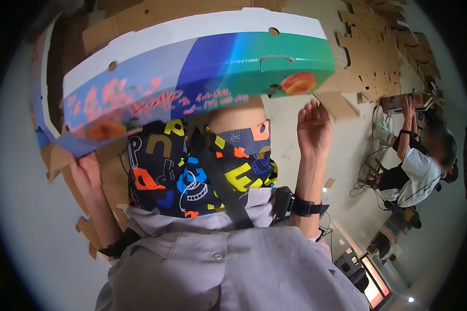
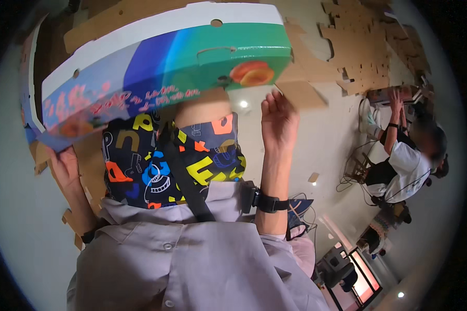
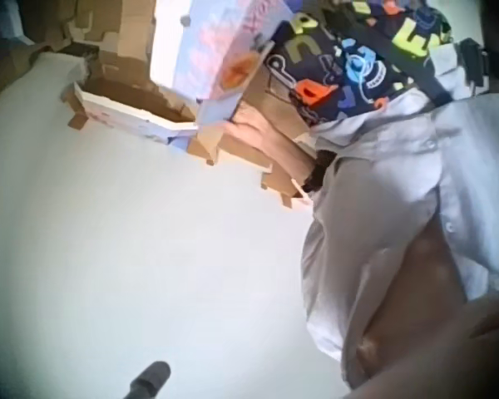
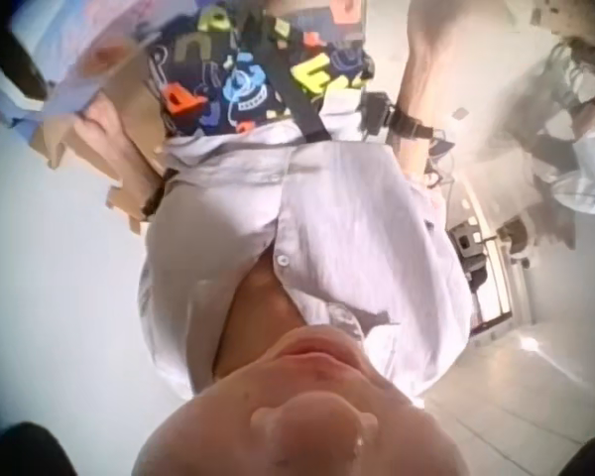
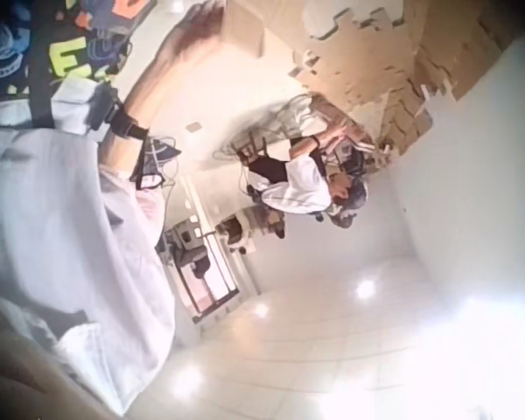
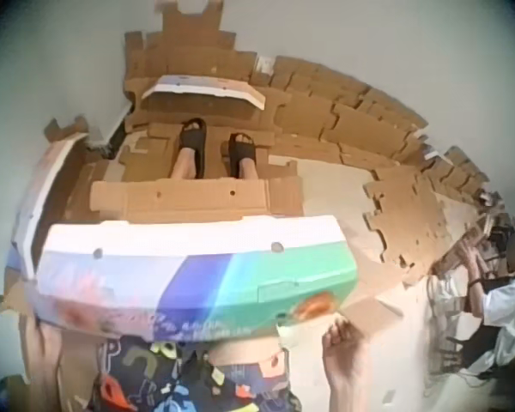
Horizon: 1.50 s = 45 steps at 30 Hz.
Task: The person is assembling large cardboard fruit boxes by folding and interlocking the tabs.
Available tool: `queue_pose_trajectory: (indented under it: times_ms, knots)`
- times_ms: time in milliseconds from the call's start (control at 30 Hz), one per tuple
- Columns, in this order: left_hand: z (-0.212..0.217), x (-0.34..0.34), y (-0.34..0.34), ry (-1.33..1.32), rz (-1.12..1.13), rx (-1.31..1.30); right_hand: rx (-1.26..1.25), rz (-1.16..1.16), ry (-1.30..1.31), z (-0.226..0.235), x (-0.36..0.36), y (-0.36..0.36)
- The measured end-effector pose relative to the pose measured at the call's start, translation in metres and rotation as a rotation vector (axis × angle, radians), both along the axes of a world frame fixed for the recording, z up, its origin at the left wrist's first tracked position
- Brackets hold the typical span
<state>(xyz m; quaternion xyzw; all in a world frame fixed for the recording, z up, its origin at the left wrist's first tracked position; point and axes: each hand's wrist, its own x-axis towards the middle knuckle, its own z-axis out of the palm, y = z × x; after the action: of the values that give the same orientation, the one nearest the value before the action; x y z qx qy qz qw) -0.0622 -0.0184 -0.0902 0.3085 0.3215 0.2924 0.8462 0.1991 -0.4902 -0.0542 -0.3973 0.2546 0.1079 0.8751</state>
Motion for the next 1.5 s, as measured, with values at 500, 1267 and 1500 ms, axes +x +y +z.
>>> queue_pose_trajectory:
  times_ms: [500, 1267, 1500]
  knots:
    - [-0.038, 0.117, 0.034, 0.504, -0.155, 0.337, -0.655, 0.344, -0.097, -0.047, 0.088, 0.051]
    - [-0.085, 0.2, 0.085, 0.753, -0.278, 0.443, -0.707, 0.353, -0.027, -0.108, 0.172, 0.076]
    - [-0.125, 0.208, 0.101, 0.382, -0.117, 0.05, -0.269, 0.31, 0.239, -0.132, 0.187, 0.091]
